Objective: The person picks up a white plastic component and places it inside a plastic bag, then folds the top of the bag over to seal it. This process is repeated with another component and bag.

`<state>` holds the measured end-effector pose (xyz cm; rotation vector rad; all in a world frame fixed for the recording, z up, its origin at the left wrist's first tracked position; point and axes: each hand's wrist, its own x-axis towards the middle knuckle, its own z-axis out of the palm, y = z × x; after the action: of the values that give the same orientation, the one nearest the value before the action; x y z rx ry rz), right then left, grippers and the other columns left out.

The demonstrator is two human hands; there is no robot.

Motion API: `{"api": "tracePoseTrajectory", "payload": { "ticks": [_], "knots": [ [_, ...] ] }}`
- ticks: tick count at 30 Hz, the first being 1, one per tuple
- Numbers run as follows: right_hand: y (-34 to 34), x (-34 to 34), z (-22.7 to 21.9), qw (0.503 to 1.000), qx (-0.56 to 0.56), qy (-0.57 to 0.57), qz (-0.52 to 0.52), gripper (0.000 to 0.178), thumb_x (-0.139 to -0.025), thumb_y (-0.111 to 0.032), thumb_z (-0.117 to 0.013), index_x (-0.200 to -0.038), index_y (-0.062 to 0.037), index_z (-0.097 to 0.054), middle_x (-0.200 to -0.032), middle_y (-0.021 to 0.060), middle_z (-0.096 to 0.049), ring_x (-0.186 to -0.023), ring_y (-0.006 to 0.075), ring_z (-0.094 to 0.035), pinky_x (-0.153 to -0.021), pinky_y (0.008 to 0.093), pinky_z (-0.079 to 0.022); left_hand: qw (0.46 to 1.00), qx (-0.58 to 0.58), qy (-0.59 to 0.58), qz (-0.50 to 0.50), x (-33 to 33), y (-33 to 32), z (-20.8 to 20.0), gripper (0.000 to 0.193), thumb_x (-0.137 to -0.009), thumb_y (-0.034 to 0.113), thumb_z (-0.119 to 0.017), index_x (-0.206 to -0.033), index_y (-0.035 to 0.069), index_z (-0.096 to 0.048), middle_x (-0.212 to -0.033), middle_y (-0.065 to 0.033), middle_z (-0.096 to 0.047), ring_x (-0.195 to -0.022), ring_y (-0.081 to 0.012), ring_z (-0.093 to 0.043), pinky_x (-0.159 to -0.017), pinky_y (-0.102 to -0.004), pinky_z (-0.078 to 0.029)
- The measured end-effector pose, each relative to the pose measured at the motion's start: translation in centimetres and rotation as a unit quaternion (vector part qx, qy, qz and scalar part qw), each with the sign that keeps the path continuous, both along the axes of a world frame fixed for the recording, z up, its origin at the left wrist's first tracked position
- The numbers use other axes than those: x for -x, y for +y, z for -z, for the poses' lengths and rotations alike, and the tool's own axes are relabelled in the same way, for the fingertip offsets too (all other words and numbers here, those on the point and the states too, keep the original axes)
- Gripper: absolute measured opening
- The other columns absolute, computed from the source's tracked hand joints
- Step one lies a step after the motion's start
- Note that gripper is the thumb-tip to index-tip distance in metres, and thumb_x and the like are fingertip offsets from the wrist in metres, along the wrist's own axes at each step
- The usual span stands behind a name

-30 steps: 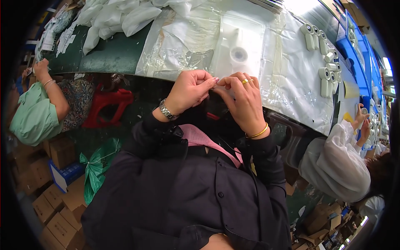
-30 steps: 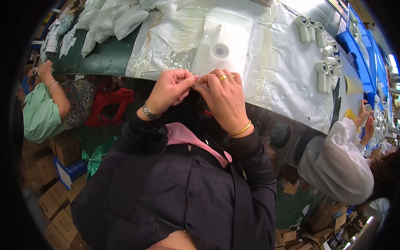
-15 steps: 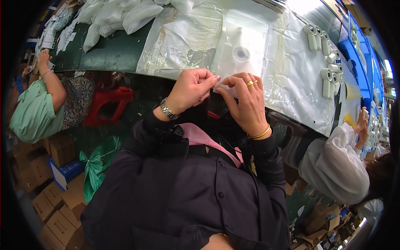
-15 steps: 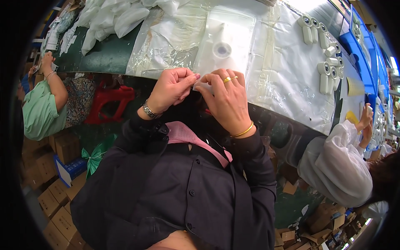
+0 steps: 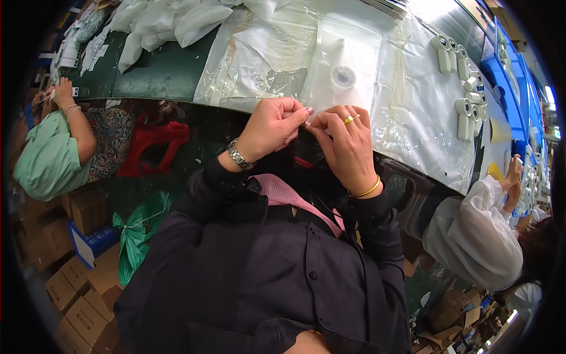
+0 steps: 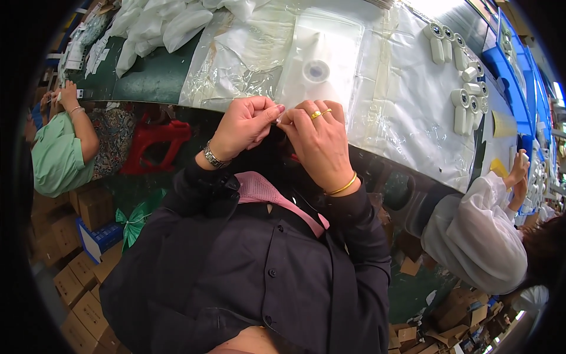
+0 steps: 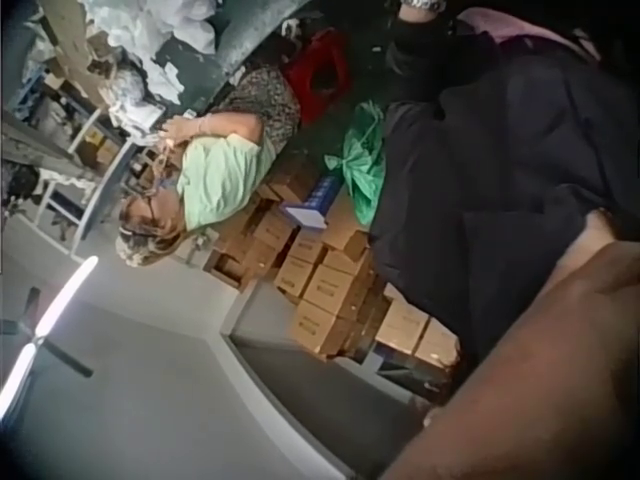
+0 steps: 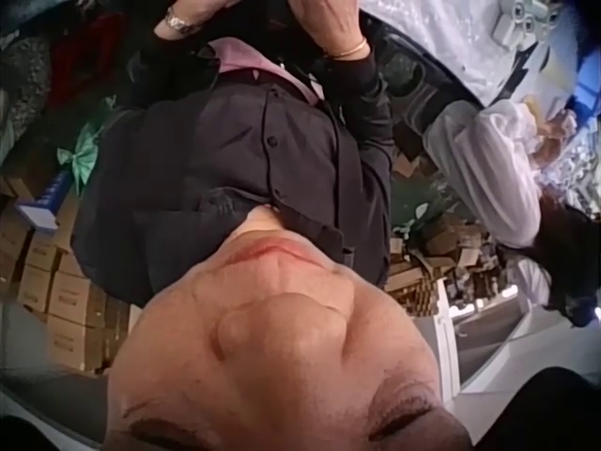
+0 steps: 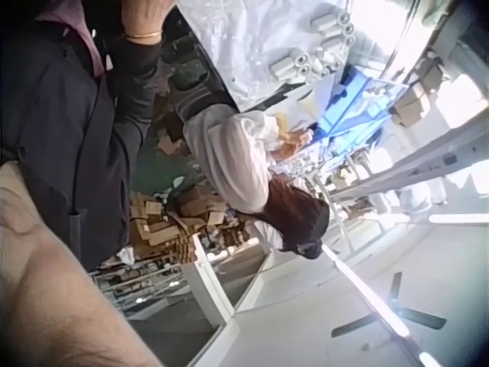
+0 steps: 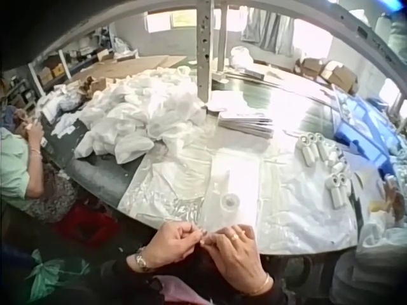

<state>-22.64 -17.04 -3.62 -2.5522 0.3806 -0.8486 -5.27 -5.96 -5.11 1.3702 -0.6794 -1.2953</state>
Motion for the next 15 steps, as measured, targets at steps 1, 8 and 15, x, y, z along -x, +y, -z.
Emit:
{"api": "tracePoseTrajectory", "payload": {
  "ticks": [1,8,15],
  "knots": [
    [-0.02,0.09,0.0,1.0,-0.002,-0.002,0.0,0.018,-0.091,-0.012,-0.082,-0.1,-0.0083,-0.067,-0.096,0.0047,-0.067,-0.093,0.0278,-0.065,-0.095,0.0421,-0.045,1.0,-0.001,0.002,-0.001,0.02,0.01,-0.04,0.025,-0.113,0.024,-0.066,-0.098,0.003,-0.069,-0.059,0.0067,-0.052,-0.044,-0.0012,-0.041,-0.04,-0.0213,-0.028],
    [0.05,0.28,0.09,1.0,-0.004,-0.014,0.0,0.016,-0.091,-0.011,-0.082,-0.099,-0.0087,-0.069,-0.097,0.0046,-0.067,-0.093,0.0279,-0.065,-0.095,0.0422,-0.045,1.0,0.002,-0.011,-0.005,0.35,0.03,-0.6,0.025,-0.112,0.023,-0.067,-0.099,0.003,-0.07,-0.059,0.0062,-0.053,-0.044,-0.0012,-0.042,-0.04,-0.0213,-0.028],
    [0.12,0.43,0.01,0.999,0.027,-0.023,-0.017,0.018,-0.089,-0.01,-0.083,-0.101,-0.0083,-0.07,-0.099,0.0049,-0.068,-0.095,0.0303,-0.064,-0.096,0.0433,-0.046,1.0,0.004,0.001,-0.001,0.32,0.12,0.1,0.024,-0.111,0.023,-0.07,-0.098,0.002,-0.07,-0.059,0.0057,-0.054,-0.043,-0.0018,-0.042,-0.04,-0.0215,-0.028]
  ]
}}
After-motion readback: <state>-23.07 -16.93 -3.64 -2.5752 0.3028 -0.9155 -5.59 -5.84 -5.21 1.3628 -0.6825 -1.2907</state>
